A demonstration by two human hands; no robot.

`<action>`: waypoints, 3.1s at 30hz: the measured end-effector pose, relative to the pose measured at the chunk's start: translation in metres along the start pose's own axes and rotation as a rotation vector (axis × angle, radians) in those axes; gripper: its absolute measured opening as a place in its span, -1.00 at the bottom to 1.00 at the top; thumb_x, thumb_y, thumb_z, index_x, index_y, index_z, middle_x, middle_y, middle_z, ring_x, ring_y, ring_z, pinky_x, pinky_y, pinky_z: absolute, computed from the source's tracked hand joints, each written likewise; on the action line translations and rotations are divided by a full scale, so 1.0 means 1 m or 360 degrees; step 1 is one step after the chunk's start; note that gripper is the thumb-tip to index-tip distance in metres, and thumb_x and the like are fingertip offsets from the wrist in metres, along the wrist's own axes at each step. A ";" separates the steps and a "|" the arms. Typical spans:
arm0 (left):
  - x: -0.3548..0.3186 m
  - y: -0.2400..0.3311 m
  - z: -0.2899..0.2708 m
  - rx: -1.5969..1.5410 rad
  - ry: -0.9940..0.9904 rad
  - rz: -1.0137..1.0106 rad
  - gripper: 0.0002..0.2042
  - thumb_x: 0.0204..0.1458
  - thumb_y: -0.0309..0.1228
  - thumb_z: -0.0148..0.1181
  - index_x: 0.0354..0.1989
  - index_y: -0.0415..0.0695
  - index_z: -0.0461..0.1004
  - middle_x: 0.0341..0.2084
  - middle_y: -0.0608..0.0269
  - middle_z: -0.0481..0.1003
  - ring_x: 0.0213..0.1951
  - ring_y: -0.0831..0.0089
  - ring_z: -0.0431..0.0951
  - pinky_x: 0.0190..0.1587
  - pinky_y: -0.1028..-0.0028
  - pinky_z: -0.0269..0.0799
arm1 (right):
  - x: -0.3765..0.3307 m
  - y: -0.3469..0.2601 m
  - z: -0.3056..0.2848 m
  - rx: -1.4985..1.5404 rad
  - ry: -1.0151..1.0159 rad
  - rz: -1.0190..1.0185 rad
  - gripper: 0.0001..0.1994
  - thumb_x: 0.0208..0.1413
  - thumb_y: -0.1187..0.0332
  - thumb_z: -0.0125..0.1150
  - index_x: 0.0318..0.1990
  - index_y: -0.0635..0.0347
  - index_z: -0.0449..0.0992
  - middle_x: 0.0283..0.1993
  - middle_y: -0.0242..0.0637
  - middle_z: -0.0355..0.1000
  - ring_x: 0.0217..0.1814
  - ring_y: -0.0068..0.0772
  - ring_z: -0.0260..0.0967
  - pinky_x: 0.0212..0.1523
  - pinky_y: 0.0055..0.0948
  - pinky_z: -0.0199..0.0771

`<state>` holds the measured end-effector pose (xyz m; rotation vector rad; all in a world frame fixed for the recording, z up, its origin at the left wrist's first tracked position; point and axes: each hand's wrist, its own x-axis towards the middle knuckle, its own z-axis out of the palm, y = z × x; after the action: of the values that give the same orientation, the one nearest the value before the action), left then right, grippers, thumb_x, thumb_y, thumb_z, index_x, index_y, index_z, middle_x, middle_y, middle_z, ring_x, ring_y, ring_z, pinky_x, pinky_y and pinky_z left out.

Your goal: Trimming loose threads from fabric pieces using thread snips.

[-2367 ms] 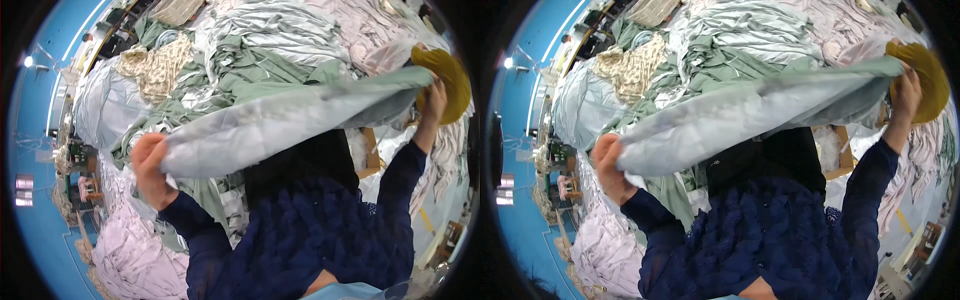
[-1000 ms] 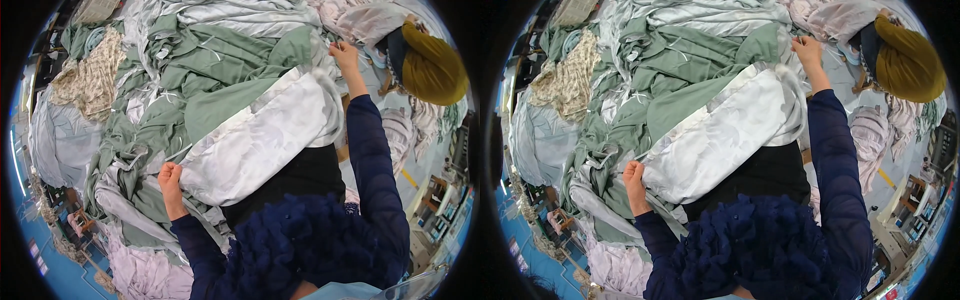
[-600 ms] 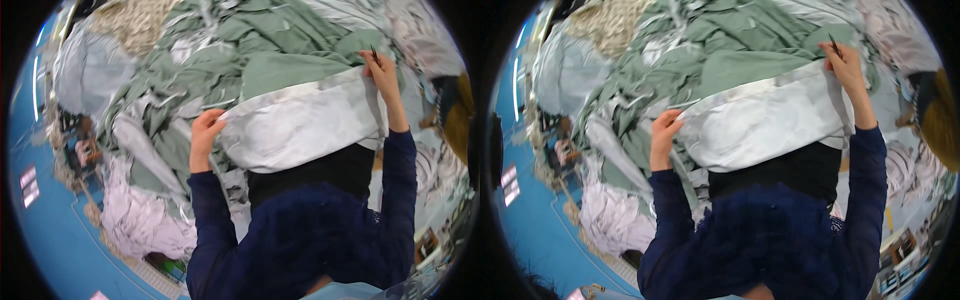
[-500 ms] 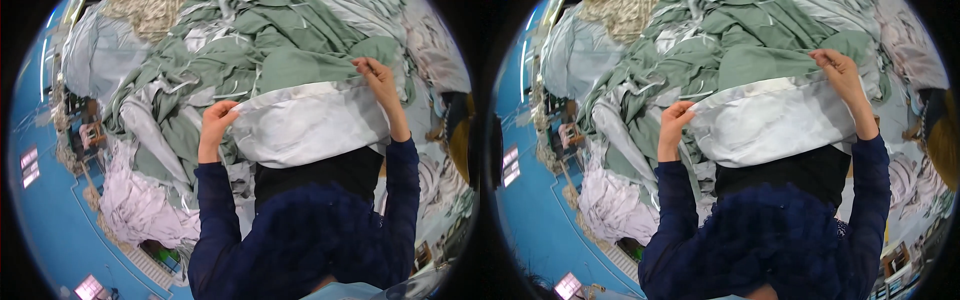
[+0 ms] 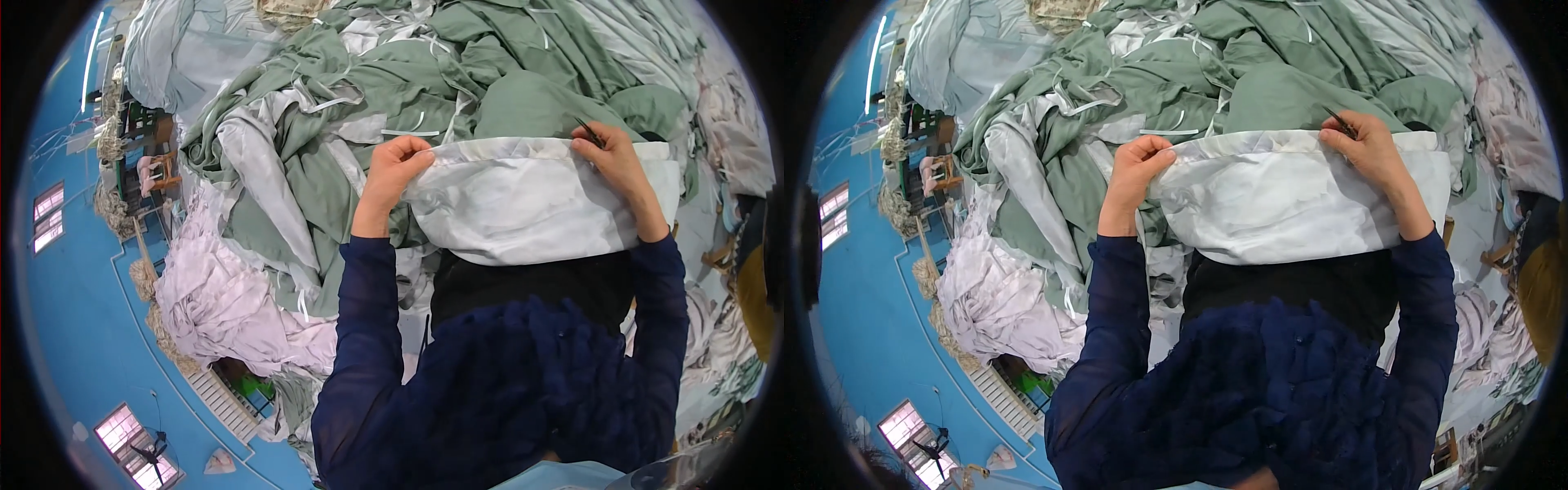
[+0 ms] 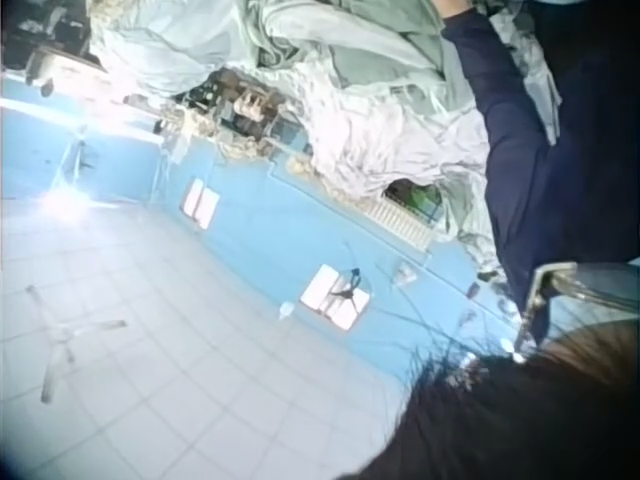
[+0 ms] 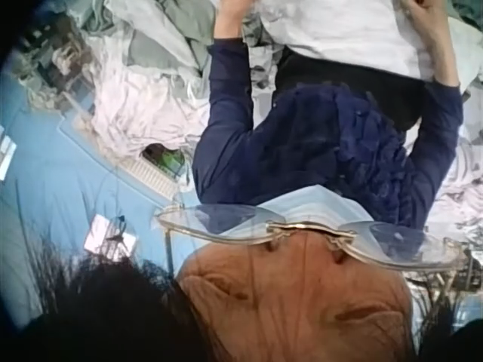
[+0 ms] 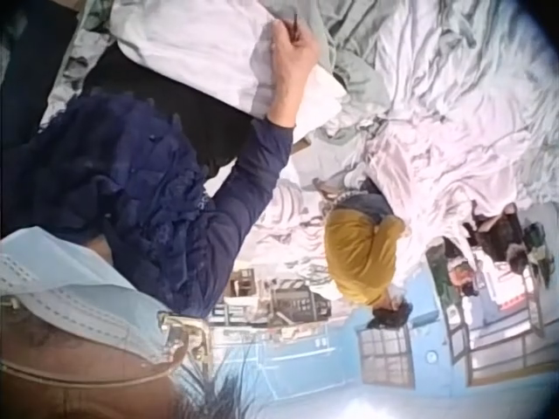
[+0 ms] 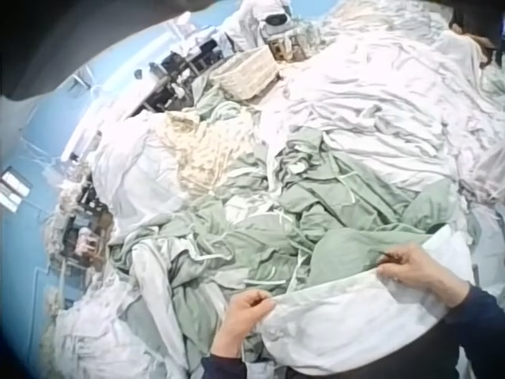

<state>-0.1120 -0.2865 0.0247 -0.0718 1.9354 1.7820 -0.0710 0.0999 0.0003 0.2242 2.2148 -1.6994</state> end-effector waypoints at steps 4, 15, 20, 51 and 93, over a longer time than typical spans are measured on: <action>0.003 0.004 0.010 0.0013 -0.0058 0.0008 -0.90 0.04 -0.51 0.30 -0.31 -0.26 0.55 -0.45 0.44 0.52 -0.42 0.74 0.41 -0.35 0.67 0.30 | -0.002 0.007 -0.019 -0.0064 -0.0007 -0.0125 -0.87 0.10 0.42 0.30 -0.37 0.30 0.52 -0.47 -0.60 0.37 -0.43 -0.79 0.18 -0.39 -0.68 0.17; 0.055 0.037 0.109 -0.0111 -0.0166 0.0090 -0.89 0.06 -0.46 0.31 -0.36 -0.27 0.59 -0.49 0.43 0.54 -0.45 0.73 0.41 -0.36 0.66 0.30 | -0.018 0.005 -0.052 -0.0831 0.1090 -0.0513 -0.86 0.08 0.40 0.31 -0.22 0.22 0.59 -0.24 -0.23 0.53 -0.34 -0.41 0.49 -0.27 -0.46 0.46; 0.067 0.044 0.107 -0.0022 -0.0162 -0.0011 -0.87 0.04 -0.45 0.32 -0.39 -0.29 0.59 -0.51 0.44 0.53 -0.47 0.72 0.39 -0.40 0.66 0.26 | -0.017 -0.046 0.021 -0.0234 0.0716 -0.0866 -0.72 -0.07 0.56 0.40 -0.14 0.21 0.60 -0.22 -0.32 0.50 -0.31 -0.51 0.42 -0.28 -0.56 0.41; 0.091 0.053 0.113 -0.0046 -0.0522 -0.0212 -0.88 0.05 -0.43 0.32 -0.46 -0.21 0.57 -0.54 0.45 0.53 -0.49 0.73 0.42 -0.41 0.66 0.28 | -0.018 -0.020 0.011 0.0639 0.0588 -0.0343 -0.95 0.25 0.45 0.13 -0.27 0.20 0.46 -0.55 -0.52 0.34 -0.61 -0.77 0.18 -0.59 -0.72 0.15; 0.098 0.046 0.123 -0.0084 -0.0528 -0.0239 -0.87 0.06 -0.44 0.31 -0.45 -0.23 0.57 -0.53 0.41 0.55 -0.50 0.72 0.44 -0.41 0.66 0.31 | -0.036 -0.026 0.007 -0.0133 0.0300 -0.0191 -0.78 -0.02 0.46 0.40 -0.22 0.29 0.51 -0.54 -0.52 0.30 -0.52 -0.73 0.10 -0.48 -0.62 0.16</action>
<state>-0.1743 -0.1351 0.0273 0.0564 1.6058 1.6302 -0.0450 0.0891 0.0348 0.2444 2.4764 -1.7040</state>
